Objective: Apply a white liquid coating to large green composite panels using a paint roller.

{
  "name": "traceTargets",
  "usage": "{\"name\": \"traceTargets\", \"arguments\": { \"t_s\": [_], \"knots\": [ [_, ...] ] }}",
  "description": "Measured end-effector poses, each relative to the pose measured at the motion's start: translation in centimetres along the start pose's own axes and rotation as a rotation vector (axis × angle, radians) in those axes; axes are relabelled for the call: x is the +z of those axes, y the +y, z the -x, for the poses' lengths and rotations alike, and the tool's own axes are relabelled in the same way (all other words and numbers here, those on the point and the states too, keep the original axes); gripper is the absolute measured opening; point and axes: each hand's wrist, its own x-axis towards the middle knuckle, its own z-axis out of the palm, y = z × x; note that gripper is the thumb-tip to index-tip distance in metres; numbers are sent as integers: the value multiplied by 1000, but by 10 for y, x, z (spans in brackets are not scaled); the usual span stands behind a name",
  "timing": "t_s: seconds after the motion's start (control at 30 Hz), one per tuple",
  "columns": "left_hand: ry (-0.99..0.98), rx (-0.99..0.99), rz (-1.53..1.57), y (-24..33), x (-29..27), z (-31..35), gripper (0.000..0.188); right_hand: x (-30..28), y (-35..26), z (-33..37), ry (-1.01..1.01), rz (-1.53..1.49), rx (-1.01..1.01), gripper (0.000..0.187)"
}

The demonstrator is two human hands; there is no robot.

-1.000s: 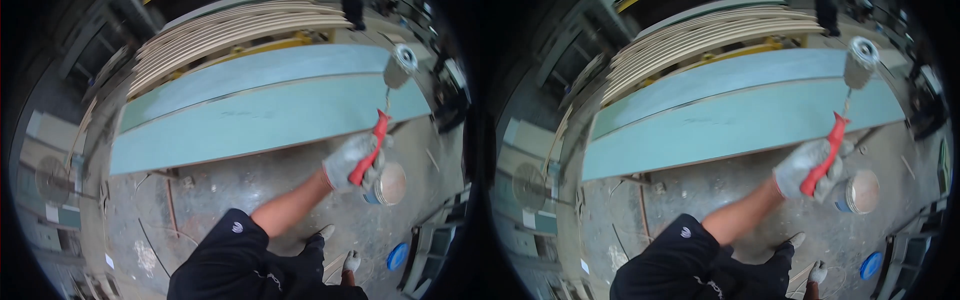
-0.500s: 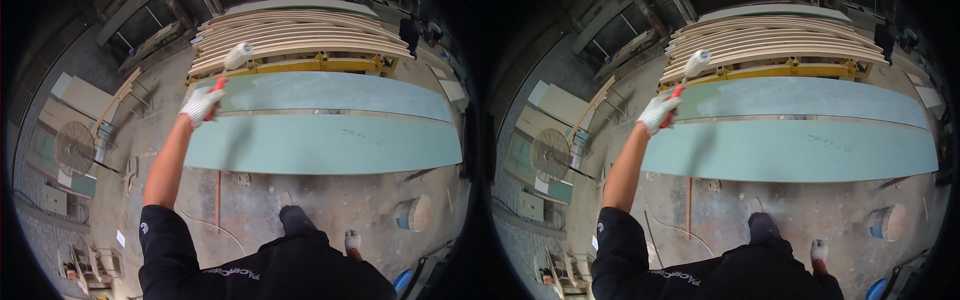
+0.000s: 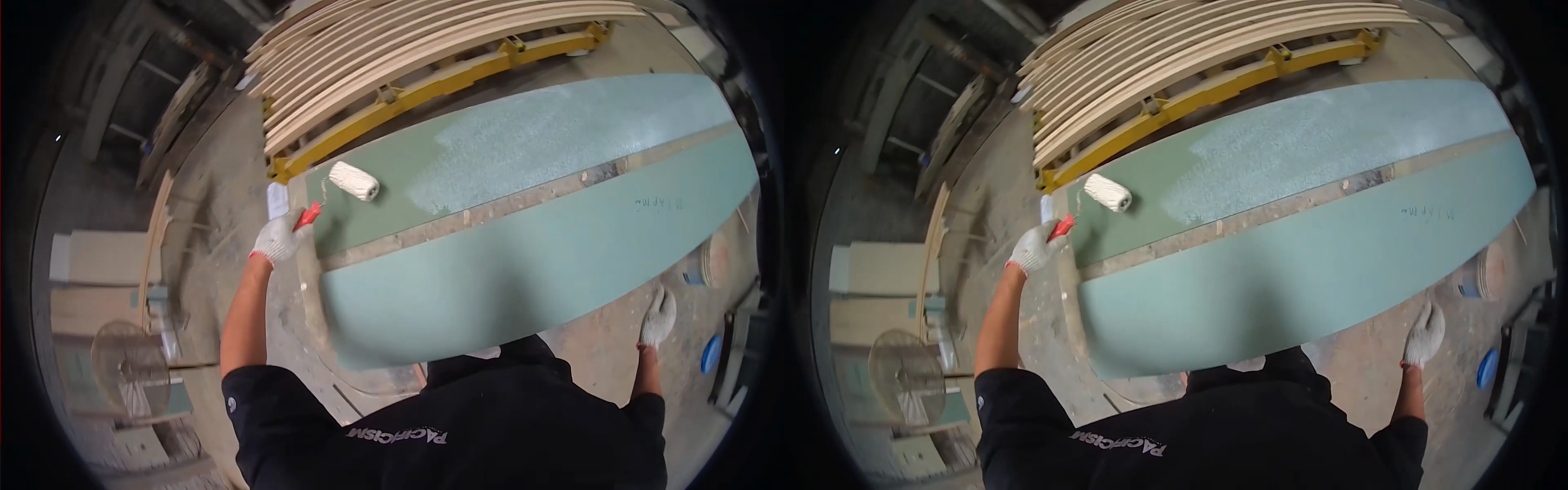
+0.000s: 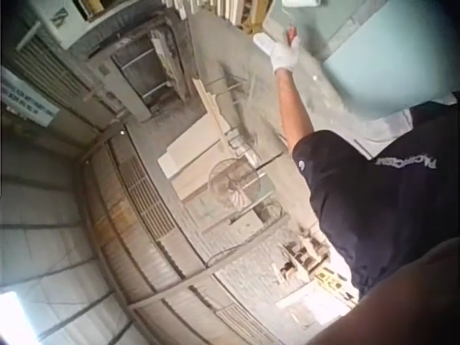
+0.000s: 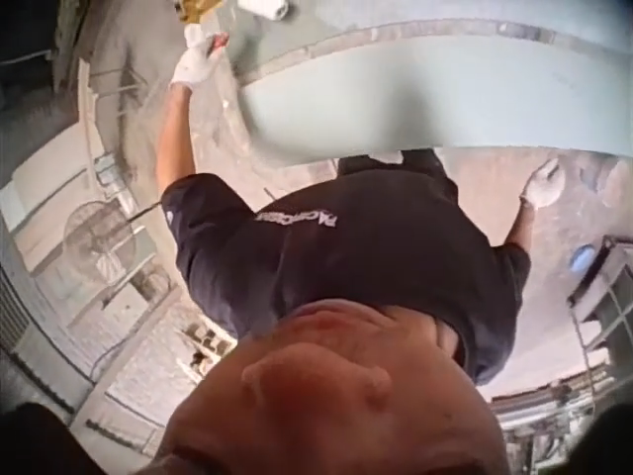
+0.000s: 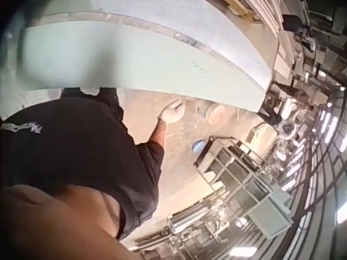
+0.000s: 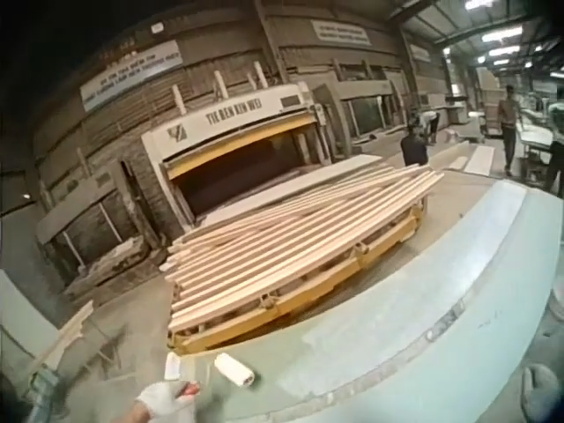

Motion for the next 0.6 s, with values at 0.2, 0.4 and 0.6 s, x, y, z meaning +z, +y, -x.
{"name": "traceTargets", "arguments": {
  "t_s": [0.2, 0.4, 0.6],
  "knots": [
    [21, 440, -86, 33, 12, -119, 45, 23, -212, 59, -82, 8, -370, 30],
    [-82, 407, -278, -134, 12, -36, 55, 66, -282, 127, -59, 61, -452, 36],
    [-94, 452, -373, -127, -6, -33, 51, 71, -291, 134, -35, 137, -433, 35]
  ]
}}
